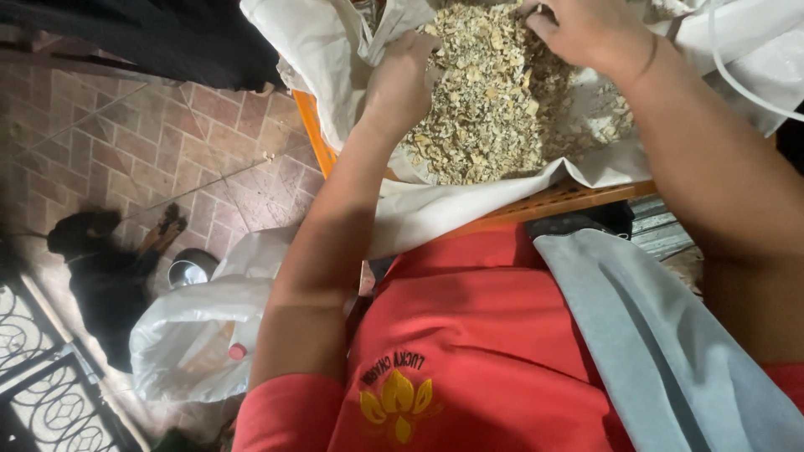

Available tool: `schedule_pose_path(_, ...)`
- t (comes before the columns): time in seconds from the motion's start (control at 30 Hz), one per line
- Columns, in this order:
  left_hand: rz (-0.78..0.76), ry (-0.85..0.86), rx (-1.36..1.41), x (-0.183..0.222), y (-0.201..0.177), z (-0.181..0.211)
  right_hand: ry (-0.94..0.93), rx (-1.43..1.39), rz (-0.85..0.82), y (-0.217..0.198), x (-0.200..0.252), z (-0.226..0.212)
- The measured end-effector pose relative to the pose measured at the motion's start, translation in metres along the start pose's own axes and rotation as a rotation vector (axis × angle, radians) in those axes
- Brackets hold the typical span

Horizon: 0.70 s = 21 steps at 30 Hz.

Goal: Mixing and sorting through dried agricultural produce in a large bag using both hands.

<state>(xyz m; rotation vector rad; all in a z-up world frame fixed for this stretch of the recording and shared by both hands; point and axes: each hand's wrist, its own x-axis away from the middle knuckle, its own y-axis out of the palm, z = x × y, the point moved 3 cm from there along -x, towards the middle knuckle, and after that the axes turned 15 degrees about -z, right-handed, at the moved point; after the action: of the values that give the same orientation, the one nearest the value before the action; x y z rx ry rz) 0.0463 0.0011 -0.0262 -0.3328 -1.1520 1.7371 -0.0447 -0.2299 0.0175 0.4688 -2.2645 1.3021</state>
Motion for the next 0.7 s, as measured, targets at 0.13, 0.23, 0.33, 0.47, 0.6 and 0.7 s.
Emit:
schedule_pose_path(0.13,0.005,0.016,0.009,0.001,0.000,0.000,0.001,0.099,0.039,0.000,0.001,0.003)
schedule_pose_path(0.23,-0.001,0.012,0.002,0.000,-0.001,0.002,0.046,-0.025,-0.016,0.003,0.001,0.009)
schedule_pose_path(0.33,-0.007,-0.004,-0.005,0.000,-0.005,0.005,0.012,0.067,0.011,-0.001,0.001,0.003)
schedule_pose_path(0.47,-0.016,-0.025,0.026,0.001,-0.010,0.011,-0.048,0.159,0.033,-0.001,0.000,0.001)
schedule_pose_path(0.6,-0.059,-0.067,0.027,-0.001,-0.012,0.010,-0.160,0.165,0.059,-0.003,-0.003,-0.002)
schedule_pose_path(0.7,-0.017,-0.008,0.041,0.000,-0.011,0.008,-0.137,0.061,0.014,-0.012,0.002,-0.011)
